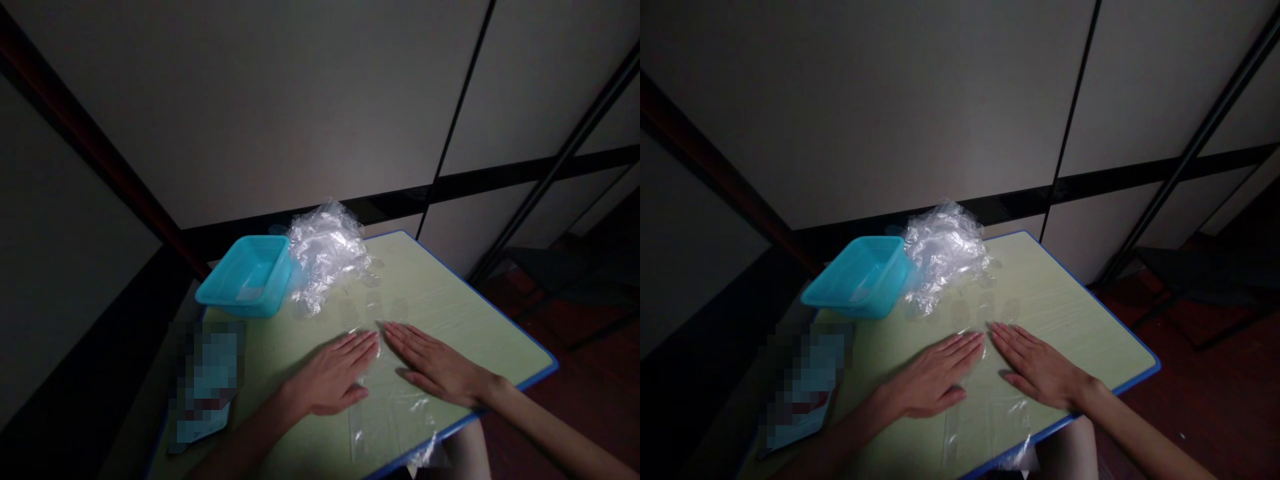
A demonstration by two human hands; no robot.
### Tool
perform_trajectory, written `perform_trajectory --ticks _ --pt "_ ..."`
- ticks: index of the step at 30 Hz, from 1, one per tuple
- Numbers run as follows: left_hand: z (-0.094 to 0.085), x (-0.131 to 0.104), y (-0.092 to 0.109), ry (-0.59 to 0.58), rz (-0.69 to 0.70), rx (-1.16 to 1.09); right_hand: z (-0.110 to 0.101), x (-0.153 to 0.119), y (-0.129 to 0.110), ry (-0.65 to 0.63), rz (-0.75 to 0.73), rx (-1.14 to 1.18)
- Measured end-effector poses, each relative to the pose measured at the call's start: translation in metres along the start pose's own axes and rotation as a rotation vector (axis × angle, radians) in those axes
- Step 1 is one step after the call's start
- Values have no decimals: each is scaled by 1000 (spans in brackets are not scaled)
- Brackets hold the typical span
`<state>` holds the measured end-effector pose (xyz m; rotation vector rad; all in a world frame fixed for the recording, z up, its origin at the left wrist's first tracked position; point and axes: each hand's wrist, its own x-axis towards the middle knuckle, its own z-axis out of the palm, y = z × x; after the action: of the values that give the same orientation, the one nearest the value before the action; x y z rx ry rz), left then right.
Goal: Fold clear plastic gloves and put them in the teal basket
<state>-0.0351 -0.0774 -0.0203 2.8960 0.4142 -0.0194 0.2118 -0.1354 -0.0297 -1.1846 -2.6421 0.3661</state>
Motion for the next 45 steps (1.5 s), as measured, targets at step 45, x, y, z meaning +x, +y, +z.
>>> perform_trajectory --ticks 45 --pt "19 32 -39 -8 -87 -1960 -45 32 31 88 454 1092"
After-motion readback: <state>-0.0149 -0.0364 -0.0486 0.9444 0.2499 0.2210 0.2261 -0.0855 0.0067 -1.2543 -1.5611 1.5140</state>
